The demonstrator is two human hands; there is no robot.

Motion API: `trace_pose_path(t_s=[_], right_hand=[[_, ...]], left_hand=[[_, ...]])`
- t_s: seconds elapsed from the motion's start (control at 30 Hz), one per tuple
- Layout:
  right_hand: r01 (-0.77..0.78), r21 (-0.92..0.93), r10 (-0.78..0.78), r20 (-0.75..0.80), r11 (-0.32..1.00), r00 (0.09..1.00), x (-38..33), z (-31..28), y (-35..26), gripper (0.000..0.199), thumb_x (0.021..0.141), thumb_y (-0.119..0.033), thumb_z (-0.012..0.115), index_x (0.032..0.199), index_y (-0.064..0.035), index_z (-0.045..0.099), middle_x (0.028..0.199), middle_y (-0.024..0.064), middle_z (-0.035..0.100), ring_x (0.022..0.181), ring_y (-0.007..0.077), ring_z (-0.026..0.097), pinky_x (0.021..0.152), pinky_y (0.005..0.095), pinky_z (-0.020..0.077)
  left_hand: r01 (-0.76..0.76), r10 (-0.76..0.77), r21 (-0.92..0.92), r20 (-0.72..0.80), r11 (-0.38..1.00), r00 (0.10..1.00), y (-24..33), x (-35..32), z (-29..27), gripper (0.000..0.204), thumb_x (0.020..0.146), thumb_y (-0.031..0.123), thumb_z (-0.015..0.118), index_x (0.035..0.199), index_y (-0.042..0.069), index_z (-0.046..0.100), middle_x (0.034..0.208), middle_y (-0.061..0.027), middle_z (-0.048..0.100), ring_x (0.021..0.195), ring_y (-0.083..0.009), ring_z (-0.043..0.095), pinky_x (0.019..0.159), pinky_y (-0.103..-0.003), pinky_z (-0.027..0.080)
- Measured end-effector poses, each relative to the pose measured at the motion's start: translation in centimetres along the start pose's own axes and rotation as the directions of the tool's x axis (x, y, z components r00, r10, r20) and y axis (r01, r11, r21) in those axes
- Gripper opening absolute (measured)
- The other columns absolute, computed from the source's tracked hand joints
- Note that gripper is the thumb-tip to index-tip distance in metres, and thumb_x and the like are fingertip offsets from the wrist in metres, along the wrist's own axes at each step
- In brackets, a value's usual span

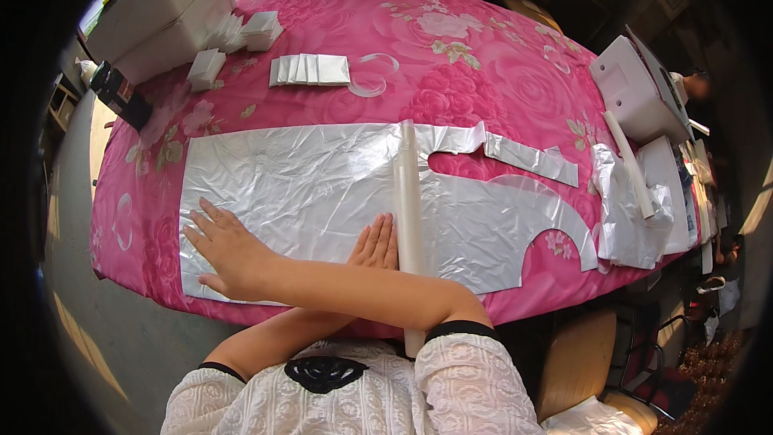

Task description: The person wraps small white rectangular items in clear plastic film on a pink floral bedsheet. They unroll the film, place an item, fold the film around it, and set the wrapped item aside. The process repeats with multiple items.

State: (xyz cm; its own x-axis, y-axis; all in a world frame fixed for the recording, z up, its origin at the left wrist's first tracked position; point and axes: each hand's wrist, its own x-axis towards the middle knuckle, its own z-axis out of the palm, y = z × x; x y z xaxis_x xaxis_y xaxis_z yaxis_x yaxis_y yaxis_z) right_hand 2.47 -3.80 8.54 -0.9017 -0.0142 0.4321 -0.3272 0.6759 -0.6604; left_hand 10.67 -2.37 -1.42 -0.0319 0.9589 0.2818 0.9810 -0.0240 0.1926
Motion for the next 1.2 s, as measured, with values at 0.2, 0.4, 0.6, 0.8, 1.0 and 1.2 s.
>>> trace_pose_path(t_s=[0.2, 0.4, 0.6, 0.8, 1.0, 1.2], right_hand=[[-0.228, -0.329, 0.172, -0.192, 0.916, 0.966, -16.5, -14.9, 2.5, 0.036, 0.087, -0.029, 0.057, 0.111, -0.0025, 0.058, 0.120, 0.0153, 0.056, 0.117, 0.0348, 0.048, 0.098, 0.0426, 0.0389], [-0.199, -0.454, 0.260, 0.076, 0.869, 0.963, -22.3, -15.4, 4.1, 0.056, 0.091, -0.046, 0.042, 0.128, -0.0042, 0.048, 0.138, 0.0146, 0.040, 0.127, 0.0334, 0.037, 0.105, 0.0429, 0.0295], [-0.037, 0.081, -0.006, 0.477, 0.996, 0.879, -11.9, -7.4, 1.7, 0.056, 0.093, -0.047, 0.035, 0.122, -0.0024, 0.053, 0.124, 0.0156, 0.053, 0.120, 0.0329, 0.045, 0.103, 0.0410, 0.0318], [-0.018, 0.468, -0.200, 0.411, 0.884, 0.890, -3.7, -3.9, -1.5, 0.045, 0.091, -0.040, 0.046, 0.109, -0.0007, 0.059, 0.100, 0.0165, 0.063, 0.091, 0.0322, 0.060, 0.079, 0.0397, 0.0463], [0.104, -0.116, -0.087, 0.137, 0.988, 0.987, 0.4, -1.6, 5.6, 0.047, 0.088, -0.041, 0.049, 0.117, -0.0045, 0.056, 0.118, 0.0147, 0.055, 0.113, 0.0308, 0.049, 0.096, 0.0403, 0.0367], [0.223, -0.275, -0.167, 0.213, 0.935, 0.963, 4.8, 6.5, 6.6, 0.057, 0.091, -0.046, 0.040, 0.133, -0.0074, 0.041, 0.142, 0.0115, 0.033, 0.135, 0.0295, 0.022, 0.110, 0.0449, 0.0168]], left_hand=[[-0.006, 0.015, -0.372, 0.022, 0.928, 1.000, 0.6, 0.8, -2.6, 0.070, 0.078, 0.023, 0.047, 0.132, -0.015, 0.025, 0.143, -0.0312, 0.018, 0.135, -0.0437, 0.014, 0.110, -0.050, 0.011], [0.076, -0.061, -0.462, 0.046, 0.884, 0.997, -1.3, -0.6, -4.6, 0.078, 0.073, 0.014, 0.049, 0.138, -0.010, 0.014, 0.145, -0.0296, 0.011, 0.137, -0.0422, 0.006, 0.111, -0.048, 0.008], [0.202, -0.281, -0.617, -0.033, 0.761, 0.959, -9.3, -7.0, -10.8, 0.065, 0.083, 0.009, 0.042, 0.141, -0.002, 0.016, 0.147, -0.0207, 0.018, 0.137, -0.0356, 0.015, 0.111, -0.042, 0.013], [0.433, -0.704, -0.843, 0.097, 0.317, 0.704, -13.2, -16.4, -14.6, 0.054, 0.094, 0.034, 0.033, 0.136, -0.001, 0.032, 0.139, -0.0154, 0.035, 0.129, -0.0261, 0.033, 0.105, -0.037, 0.025], [0.511, -0.805, -0.814, 0.096, 0.275, 0.586, -11.8, -22.8, -16.4, 0.051, 0.093, 0.026, 0.042, 0.135, -0.001, 0.032, 0.131, -0.0146, 0.042, 0.118, -0.0236, 0.043, 0.098, -0.034, 0.034], [0.690, -0.871, -0.663, 0.115, 0.290, 0.478, -11.8, -23.8, -16.4, 0.064, 0.082, 0.014, 0.062, 0.134, -0.004, 0.029, 0.114, -0.0163, 0.051, 0.097, -0.0230, 0.053, 0.085, -0.034, 0.043]])
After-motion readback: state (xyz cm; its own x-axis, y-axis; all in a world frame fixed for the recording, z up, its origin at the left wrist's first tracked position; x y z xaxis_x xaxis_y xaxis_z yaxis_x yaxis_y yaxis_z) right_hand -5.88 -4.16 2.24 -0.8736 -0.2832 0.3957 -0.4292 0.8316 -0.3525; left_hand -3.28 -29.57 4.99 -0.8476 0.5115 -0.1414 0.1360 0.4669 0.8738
